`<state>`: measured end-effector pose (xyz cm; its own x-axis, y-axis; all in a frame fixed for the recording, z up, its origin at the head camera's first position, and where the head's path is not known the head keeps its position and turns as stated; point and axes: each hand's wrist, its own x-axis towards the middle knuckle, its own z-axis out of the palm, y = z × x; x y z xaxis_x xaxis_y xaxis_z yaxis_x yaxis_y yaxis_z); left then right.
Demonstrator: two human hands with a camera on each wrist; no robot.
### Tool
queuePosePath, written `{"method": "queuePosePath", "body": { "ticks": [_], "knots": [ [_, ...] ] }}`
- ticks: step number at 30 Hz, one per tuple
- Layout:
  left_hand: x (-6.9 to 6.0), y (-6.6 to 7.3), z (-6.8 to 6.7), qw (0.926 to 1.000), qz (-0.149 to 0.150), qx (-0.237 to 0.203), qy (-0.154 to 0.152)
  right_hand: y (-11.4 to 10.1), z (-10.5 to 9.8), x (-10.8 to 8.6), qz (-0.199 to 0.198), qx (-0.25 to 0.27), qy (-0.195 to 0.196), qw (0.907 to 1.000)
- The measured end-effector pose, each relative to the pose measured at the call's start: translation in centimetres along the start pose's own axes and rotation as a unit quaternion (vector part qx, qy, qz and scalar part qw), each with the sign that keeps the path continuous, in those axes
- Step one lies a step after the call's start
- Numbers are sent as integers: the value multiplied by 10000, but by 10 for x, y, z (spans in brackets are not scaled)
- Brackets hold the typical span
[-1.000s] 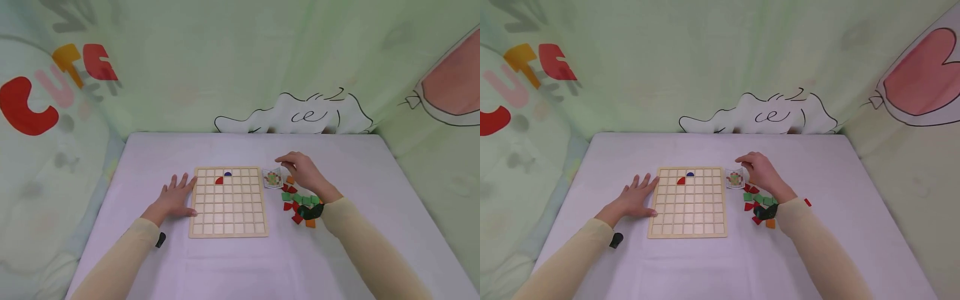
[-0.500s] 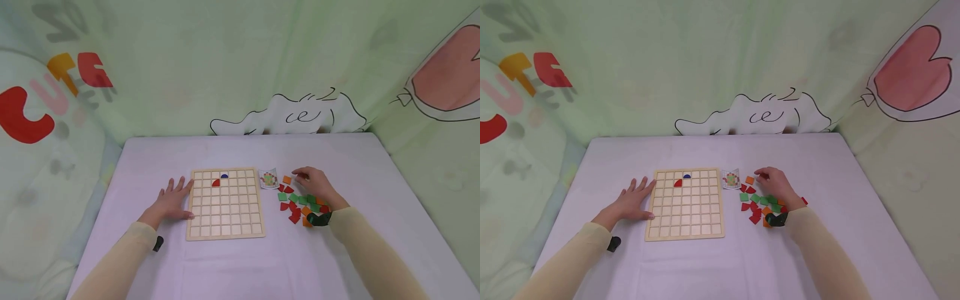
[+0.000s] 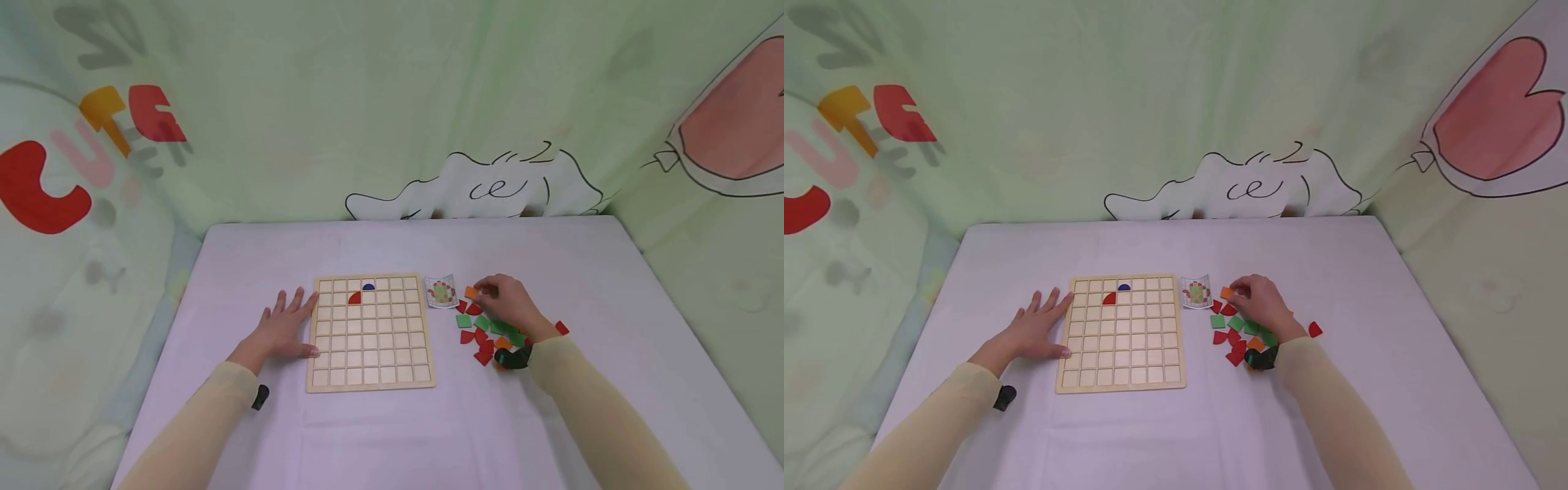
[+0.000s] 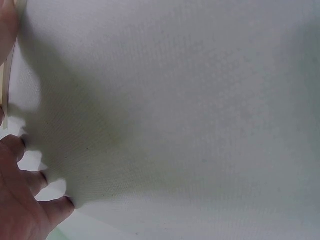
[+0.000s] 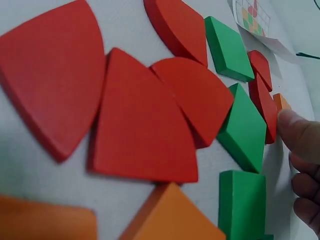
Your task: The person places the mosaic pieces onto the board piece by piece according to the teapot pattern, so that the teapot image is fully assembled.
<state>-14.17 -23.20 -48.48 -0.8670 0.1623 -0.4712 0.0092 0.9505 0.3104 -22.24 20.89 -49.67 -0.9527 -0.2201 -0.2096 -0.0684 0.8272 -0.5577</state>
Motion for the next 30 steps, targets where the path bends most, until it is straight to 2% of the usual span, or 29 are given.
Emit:
{"method": "queuePosePath", "body": {
  "ticks": [13,21,24,30],
  "knots": [
    [2,0,1,10000,-84,7,-4,0,0,1,18,-113,81,9999],
    [-1,2,0,10000,-19,18,-40,-3,-10,-5,255,166,53,9995],
    [-1,3,-1,10000,-36,23,-23,-10,-15,-7,153,115,117,9997],
    [-2,4,-2,10000,-41,-7,-18,-31,-18,-5,-374,-101,180,9991]
  ]
}}
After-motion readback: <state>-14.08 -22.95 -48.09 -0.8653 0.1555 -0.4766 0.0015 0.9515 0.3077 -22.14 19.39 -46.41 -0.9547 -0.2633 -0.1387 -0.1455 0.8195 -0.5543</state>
